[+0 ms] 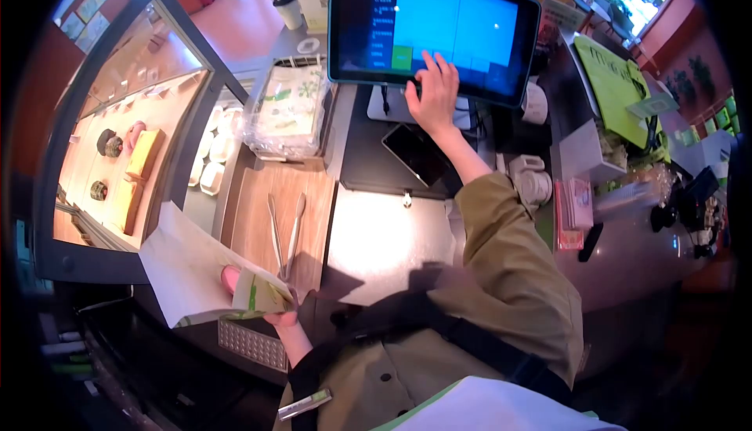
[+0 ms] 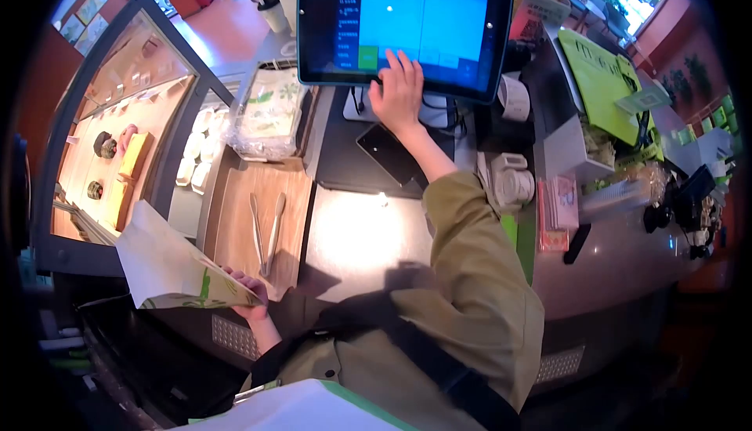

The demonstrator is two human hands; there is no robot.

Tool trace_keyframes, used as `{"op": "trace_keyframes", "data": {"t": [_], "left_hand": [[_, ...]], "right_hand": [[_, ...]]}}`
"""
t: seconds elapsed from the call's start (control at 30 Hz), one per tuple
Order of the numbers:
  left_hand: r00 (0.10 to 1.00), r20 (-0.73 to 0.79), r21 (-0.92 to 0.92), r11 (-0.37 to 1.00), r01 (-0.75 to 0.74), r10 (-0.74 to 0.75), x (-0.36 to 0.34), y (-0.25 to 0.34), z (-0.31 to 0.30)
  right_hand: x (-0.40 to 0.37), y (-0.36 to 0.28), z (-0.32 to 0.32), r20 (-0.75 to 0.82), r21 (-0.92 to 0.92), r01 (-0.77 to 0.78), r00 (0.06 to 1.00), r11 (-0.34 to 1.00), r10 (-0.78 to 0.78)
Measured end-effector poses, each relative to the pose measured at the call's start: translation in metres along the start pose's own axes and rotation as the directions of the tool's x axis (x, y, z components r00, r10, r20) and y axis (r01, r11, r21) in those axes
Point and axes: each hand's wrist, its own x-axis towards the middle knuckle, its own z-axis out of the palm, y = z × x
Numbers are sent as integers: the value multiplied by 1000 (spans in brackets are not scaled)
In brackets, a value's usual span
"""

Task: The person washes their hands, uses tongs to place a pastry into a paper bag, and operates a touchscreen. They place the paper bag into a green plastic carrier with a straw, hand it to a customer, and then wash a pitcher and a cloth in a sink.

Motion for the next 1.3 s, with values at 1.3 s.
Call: {"op": "trace_keyframes", "data": {"t": [1.3], "left_hand": [[981, 153, -143, 979, 142, -120, 93, -55, -10]], "right_hand": [[-29, 80, -65, -100, 38, -58, 993, 998, 62]]}}
